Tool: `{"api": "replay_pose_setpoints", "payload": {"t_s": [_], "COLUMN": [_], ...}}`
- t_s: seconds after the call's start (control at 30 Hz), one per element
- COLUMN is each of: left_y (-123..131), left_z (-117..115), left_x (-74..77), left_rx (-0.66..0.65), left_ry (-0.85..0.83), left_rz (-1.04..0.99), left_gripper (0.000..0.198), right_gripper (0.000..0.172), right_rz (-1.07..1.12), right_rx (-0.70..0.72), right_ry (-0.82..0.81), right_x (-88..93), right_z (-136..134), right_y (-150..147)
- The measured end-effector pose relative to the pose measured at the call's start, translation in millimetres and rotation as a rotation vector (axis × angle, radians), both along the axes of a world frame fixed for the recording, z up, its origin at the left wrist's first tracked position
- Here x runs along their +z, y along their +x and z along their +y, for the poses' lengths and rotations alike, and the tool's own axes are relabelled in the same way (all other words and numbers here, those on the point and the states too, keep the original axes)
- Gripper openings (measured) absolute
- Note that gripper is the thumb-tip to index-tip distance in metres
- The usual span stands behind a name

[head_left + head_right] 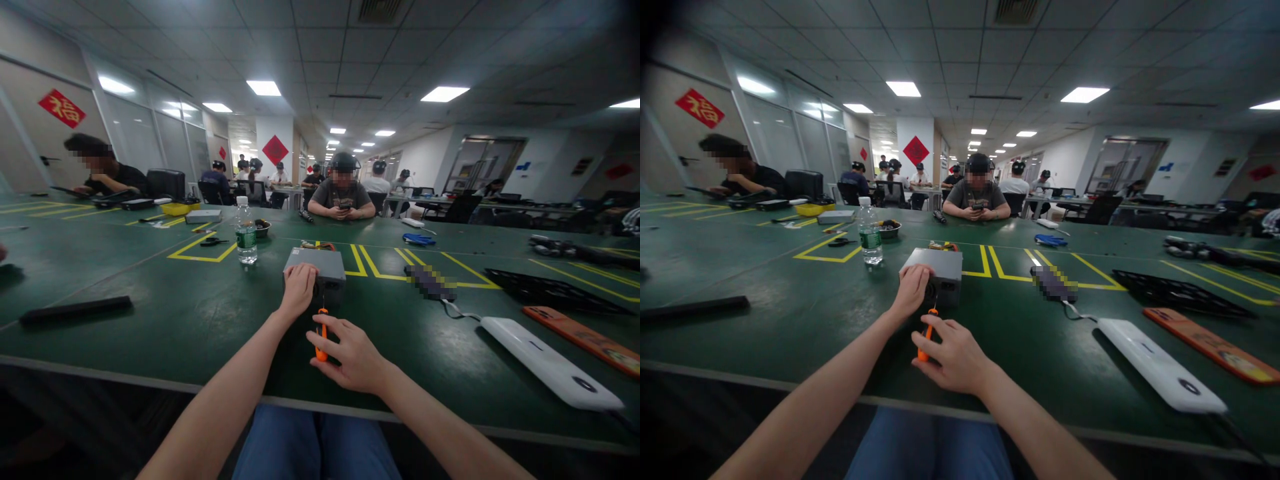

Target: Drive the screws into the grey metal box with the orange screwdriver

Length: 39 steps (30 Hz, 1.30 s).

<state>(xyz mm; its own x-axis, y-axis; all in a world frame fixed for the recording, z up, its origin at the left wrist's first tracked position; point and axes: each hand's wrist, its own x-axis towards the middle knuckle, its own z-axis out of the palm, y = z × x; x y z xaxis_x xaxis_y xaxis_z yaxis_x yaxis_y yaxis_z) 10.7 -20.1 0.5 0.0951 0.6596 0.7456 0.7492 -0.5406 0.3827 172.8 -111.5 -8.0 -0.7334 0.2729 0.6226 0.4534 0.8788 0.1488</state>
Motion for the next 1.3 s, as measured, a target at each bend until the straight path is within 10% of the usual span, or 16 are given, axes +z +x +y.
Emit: {"api": "replay_pose_setpoints", "payload": {"t_s": [1.3], "left_y": [-3.1], "left_z": [-1.4], "left_x": [-3.9], "left_rx": [0.023], "left_ry": [0.024], "left_rz": [0.198], "left_gripper": [0.022], "right_gripper": [0.03], "right_rz": [0.178], "right_rx": [0.023], "right_ry": [0.124], "right_x": [-2.1], "right_z": [2.1], "right_y": [1.1]}}
